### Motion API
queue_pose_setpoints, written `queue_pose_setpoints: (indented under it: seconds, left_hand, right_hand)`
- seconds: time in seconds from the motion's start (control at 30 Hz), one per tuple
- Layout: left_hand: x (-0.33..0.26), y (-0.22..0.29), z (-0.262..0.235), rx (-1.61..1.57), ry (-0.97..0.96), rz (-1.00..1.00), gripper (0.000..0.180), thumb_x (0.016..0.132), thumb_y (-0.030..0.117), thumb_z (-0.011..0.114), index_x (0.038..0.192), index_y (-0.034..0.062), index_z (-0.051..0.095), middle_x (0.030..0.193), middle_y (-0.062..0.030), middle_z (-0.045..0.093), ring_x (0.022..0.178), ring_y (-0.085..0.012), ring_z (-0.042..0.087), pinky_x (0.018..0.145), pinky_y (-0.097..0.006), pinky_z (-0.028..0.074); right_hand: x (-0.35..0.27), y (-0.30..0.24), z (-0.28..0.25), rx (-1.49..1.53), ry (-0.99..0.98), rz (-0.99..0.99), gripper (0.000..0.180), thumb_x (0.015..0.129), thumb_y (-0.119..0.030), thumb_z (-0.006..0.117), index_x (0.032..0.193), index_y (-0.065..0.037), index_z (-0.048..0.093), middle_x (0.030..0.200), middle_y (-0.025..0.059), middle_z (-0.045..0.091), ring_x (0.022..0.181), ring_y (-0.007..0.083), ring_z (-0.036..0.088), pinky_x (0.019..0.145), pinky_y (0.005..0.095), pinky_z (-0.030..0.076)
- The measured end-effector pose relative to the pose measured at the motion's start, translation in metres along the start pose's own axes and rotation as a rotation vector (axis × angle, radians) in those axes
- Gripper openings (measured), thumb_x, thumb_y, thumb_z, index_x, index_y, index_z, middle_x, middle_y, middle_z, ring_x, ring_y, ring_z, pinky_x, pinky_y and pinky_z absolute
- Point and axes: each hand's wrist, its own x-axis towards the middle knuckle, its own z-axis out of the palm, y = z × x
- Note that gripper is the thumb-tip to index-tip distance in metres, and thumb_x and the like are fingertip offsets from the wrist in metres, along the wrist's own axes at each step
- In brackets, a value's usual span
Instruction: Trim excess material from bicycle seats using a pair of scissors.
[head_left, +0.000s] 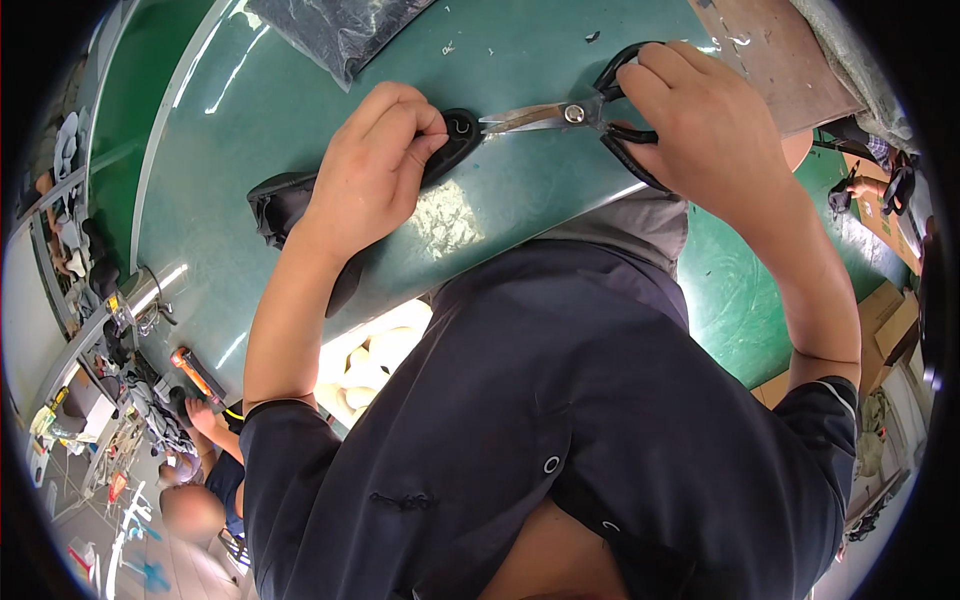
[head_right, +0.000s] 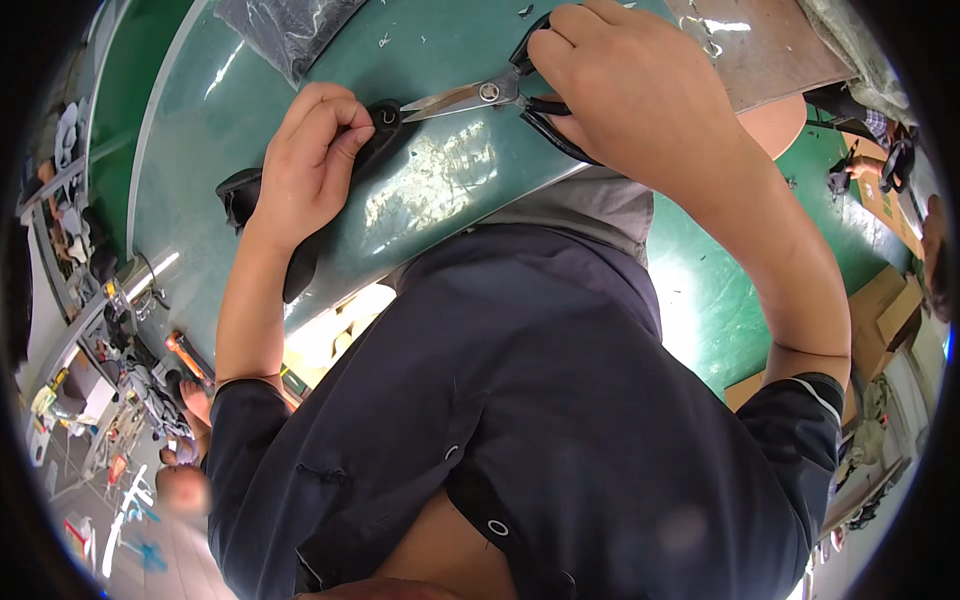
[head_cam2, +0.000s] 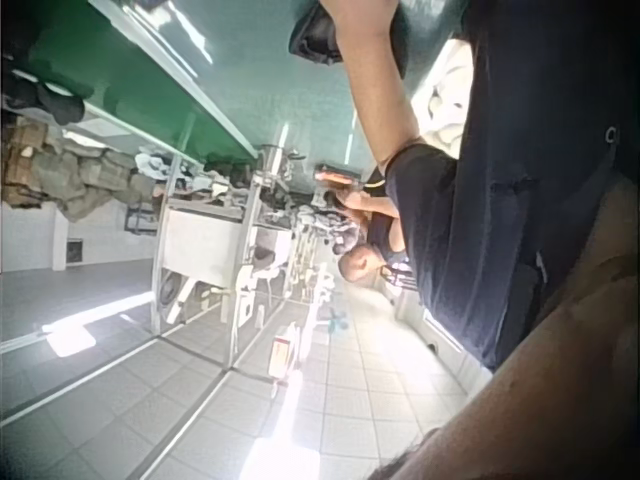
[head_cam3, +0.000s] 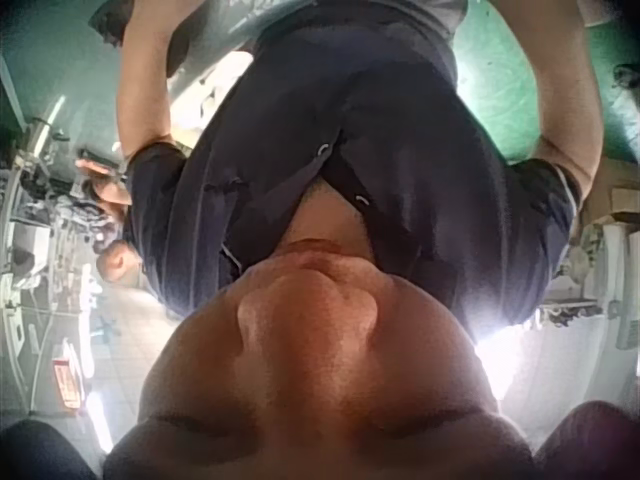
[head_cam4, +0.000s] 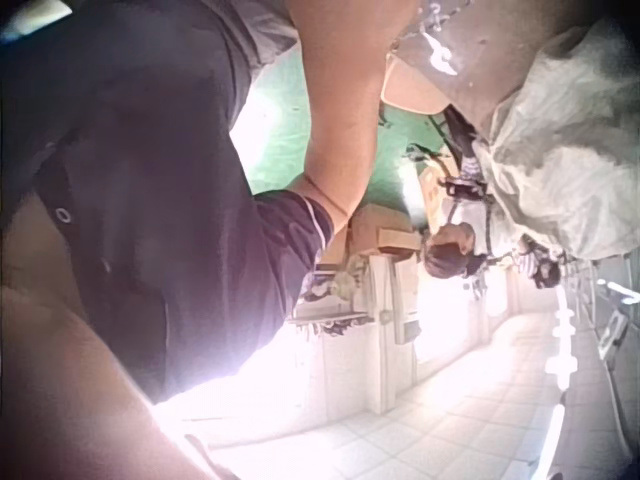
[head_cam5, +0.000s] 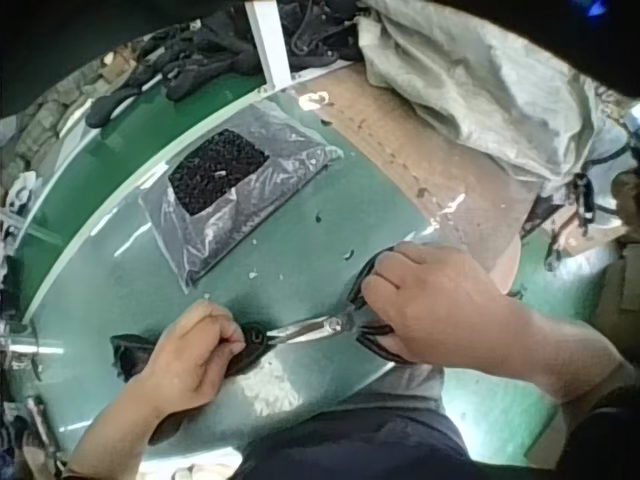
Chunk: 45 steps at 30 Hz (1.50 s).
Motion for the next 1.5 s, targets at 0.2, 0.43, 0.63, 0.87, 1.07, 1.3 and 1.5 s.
queue_pose_setpoints:
  seconds: [0.2, 0.43, 0.63, 0.87, 1.07, 1.3, 1.5]
  left_hand:
    - [-0.010, 0.006, 0.003, -0.068, 0.074, -0.059, 0.018, 0.087, -0.004, 0.079, 0.102, 0.0011, 0.071, 0.102, -0.0110, 0.063, 0.080, -0.0264, 0.063, 0.068, -0.036, 0.053]
    - [-0.005, 0.001, 0.009, 0.030, 0.126, 0.094, 0.021, 0.085, 0.000, 0.085, 0.104, -0.0003, 0.076, 0.099, -0.0051, 0.065, 0.073, -0.0132, 0.060, 0.062, -0.028, 0.049]
    - [0.004, 0.011, 0.005, -0.094, 0.072, -0.139, 0.012, 0.082, 0.000, 0.080, 0.094, 0.0021, 0.075, 0.093, -0.0037, 0.064, 0.068, -0.0140, 0.057, 0.060, -0.030, 0.047]
    - [0.001, 0.002, 0.006, -0.135, 0.076, -0.144, 0.011, 0.080, -0.001, 0.076, 0.090, 0.0029, 0.071, 0.091, -0.0011, 0.063, 0.063, -0.0108, 0.050, 0.058, -0.028, 0.043]
    - [0.001, -0.001, 0.004, -0.135, 0.081, -0.116, 0.015, 0.078, -0.002, 0.078, 0.090, 0.0034, 0.072, 0.092, -0.0010, 0.065, 0.064, -0.0107, 0.052, 0.057, -0.028, 0.044]
    - [0.001, -0.004, 0.004, -0.143, 0.089, -0.105, 0.014, 0.078, -0.002, 0.078, 0.090, 0.0035, 0.072, 0.092, -0.0007, 0.065, 0.063, -0.0105, 0.051, 0.057, -0.028, 0.044]
    - [0.000, -0.006, 0.003, -0.147, 0.077, -0.105, 0.016, 0.079, -0.001, 0.079, 0.092, 0.0037, 0.072, 0.093, -0.0008, 0.065, 0.064, -0.0106, 0.052, 0.057, -0.027, 0.044]
  right_hand:
    - [0.011, 0.002, 0.000, 0.004, -0.010, -0.059, 0.039, 0.073, -0.017, 0.089, 0.098, -0.006, 0.061, 0.098, 0.0084, 0.062, 0.095, 0.0318, 0.065, 0.079, 0.0456, 0.055]
    - [0.011, 0.003, -0.008, -0.020, -0.025, -0.067, 0.039, 0.072, -0.017, 0.088, 0.098, -0.005, 0.061, 0.097, 0.0087, 0.061, 0.094, 0.0319, 0.064, 0.079, 0.0456, 0.055]
    - [0.012, -0.001, -0.009, -0.040, -0.025, -0.085, 0.039, 0.071, -0.016, 0.088, 0.098, -0.005, 0.061, 0.097, 0.0085, 0.061, 0.094, 0.0312, 0.064, 0.079, 0.0455, 0.055]
    - [0.018, 0.000, -0.007, -0.078, -0.034, -0.101, 0.037, 0.072, -0.016, 0.087, 0.097, -0.006, 0.061, 0.098, 0.0082, 0.061, 0.095, 0.0304, 0.064, 0.079, 0.0449, 0.054]
    - [0.028, -0.002, -0.004, -0.076, -0.019, -0.131, 0.034, 0.073, -0.017, 0.086, 0.095, -0.004, 0.064, 0.094, 0.0095, 0.062, 0.092, 0.0319, 0.065, 0.077, 0.0459, 0.054]
    - [0.051, -0.004, -0.023, -0.128, -0.195, -0.258, 0.024, 0.084, -0.030, 0.072, 0.088, -0.008, 0.064, 0.088, 0.0080, 0.063, 0.084, 0.0283, 0.066, 0.073, 0.0409, 0.055]
    - [0.069, -0.005, -0.028, -0.222, -0.345, -0.266, 0.022, 0.085, -0.027, 0.070, 0.088, -0.005, 0.071, 0.088, 0.0105, 0.069, 0.086, 0.0302, 0.069, 0.074, 0.0416, 0.058]
